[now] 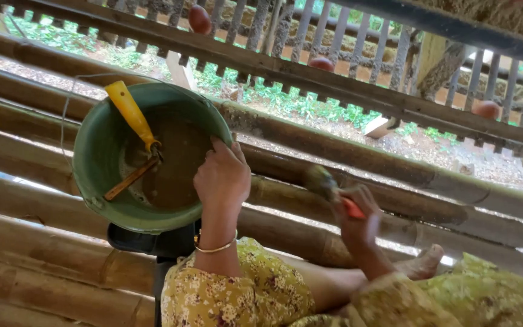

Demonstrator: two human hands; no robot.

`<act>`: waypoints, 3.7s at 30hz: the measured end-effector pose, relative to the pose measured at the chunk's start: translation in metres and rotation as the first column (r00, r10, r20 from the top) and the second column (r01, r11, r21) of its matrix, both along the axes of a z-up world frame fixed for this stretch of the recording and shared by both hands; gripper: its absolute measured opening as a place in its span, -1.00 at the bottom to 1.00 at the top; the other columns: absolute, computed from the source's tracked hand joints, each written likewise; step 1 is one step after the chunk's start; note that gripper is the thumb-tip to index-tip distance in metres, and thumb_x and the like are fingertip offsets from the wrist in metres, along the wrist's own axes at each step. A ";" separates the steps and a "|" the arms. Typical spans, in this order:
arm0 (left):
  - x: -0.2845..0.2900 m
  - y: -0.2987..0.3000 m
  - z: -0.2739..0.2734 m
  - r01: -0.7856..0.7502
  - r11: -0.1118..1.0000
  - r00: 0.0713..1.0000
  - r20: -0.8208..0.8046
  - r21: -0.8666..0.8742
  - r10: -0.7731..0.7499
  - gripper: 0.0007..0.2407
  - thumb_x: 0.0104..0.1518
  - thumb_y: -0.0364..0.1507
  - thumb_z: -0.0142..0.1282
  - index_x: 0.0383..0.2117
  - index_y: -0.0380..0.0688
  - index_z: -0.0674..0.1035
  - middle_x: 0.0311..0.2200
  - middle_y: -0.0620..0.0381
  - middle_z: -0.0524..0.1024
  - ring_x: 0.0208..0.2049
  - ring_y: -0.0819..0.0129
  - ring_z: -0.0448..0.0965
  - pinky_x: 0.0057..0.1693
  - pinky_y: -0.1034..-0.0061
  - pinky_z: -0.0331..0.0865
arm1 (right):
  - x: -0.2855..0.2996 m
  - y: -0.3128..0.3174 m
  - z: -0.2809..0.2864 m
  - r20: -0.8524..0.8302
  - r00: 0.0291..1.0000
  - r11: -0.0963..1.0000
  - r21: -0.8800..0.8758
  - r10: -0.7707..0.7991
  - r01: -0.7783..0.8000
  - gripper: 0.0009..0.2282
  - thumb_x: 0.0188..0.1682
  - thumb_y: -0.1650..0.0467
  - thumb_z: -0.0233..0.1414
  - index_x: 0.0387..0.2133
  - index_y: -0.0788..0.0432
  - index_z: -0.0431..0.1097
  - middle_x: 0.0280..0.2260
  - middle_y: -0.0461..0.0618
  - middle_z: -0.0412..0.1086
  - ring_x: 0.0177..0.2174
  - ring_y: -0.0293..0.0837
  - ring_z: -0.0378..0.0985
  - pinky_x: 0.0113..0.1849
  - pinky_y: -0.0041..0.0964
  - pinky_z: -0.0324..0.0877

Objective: The person sits on a bamboo floor and uses a paintbrush to apply a liquid from a green bucket onto horizontal bamboo poles. The person repeatedly dips the brush into the bucket and paints the poles in a repetitive motion.

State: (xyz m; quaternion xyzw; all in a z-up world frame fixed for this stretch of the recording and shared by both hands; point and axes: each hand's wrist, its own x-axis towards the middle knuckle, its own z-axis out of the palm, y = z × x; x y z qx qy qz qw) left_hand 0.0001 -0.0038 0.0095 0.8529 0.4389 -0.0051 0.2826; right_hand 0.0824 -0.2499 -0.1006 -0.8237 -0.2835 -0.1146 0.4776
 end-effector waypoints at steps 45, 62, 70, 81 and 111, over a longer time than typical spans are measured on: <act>0.006 -0.035 -0.007 -0.026 0.972 0.999 -0.014 0.232 0.030 -0.58 0.22 -0.42 -0.32 0.20 -0.31 0.06 -0.05 -0.11 0.35 -0.36 -0.22 0.56 -0.24 -0.07 0.46 | 0.000 -0.027 0.041 -0.083 0.990 0.992 0.054 0.117 -0.113 -0.97 -0.22 0.44 0.18 -0.56 0.07 0.48 -0.49 -0.08 0.45 -0.45 -0.06 0.50 -0.32 -0.32 0.35; 0.003 -0.036 -0.004 0.005 0.965 1.000 -0.031 0.262 0.003 -0.58 0.20 -0.41 -0.31 0.19 -0.30 0.07 -0.06 -0.13 0.35 -0.32 -0.22 0.56 -0.21 -0.08 0.45 | 0.075 -0.045 0.077 -0.503 0.707 0.710 -0.233 0.497 -0.665 -0.92 -0.19 0.36 0.10 -0.50 0.10 0.40 -0.50 0.05 0.43 -0.47 0.02 0.46 -0.31 -0.06 0.31; 0.010 -0.033 -0.022 -0.041 0.936 0.999 0.018 0.350 0.037 -0.58 0.20 -0.45 -0.27 0.19 -0.34 0.10 -0.04 -0.13 0.35 -0.14 -0.11 0.50 -0.13 0.05 0.45 | 0.092 -0.094 0.114 -0.510 0.812 0.654 -0.516 0.284 -0.553 -0.90 -0.24 0.29 0.14 -0.53 0.01 0.47 -0.53 0.02 0.45 -0.49 0.01 0.54 -0.33 -0.12 0.38; 0.006 -0.031 -0.053 -0.047 0.763 0.997 0.079 0.644 -0.005 -0.58 0.14 -0.43 -0.14 0.14 -0.35 0.24 -0.16 -0.09 0.48 -0.07 0.00 0.43 -0.02 0.23 0.34 | 0.090 -0.060 0.096 -0.510 0.748 0.546 -0.515 0.424 -0.661 -0.93 -0.24 0.40 0.13 -0.49 0.08 0.47 -0.44 0.05 0.50 -0.43 0.18 0.55 -0.30 0.00 0.38; 0.007 -0.020 -0.009 -0.059 0.993 0.996 0.074 0.101 0.052 -0.70 0.16 -0.41 -0.28 -0.01 -0.28 0.23 -0.21 -0.20 0.44 -0.25 -0.26 0.52 -0.12 -0.06 0.38 | 0.034 0.063 0.019 -0.376 0.886 0.962 -0.121 -0.273 0.245 -0.95 -0.29 0.44 0.10 -0.55 0.05 0.45 -0.60 0.13 0.39 -0.52 0.09 0.42 -0.35 -0.07 0.26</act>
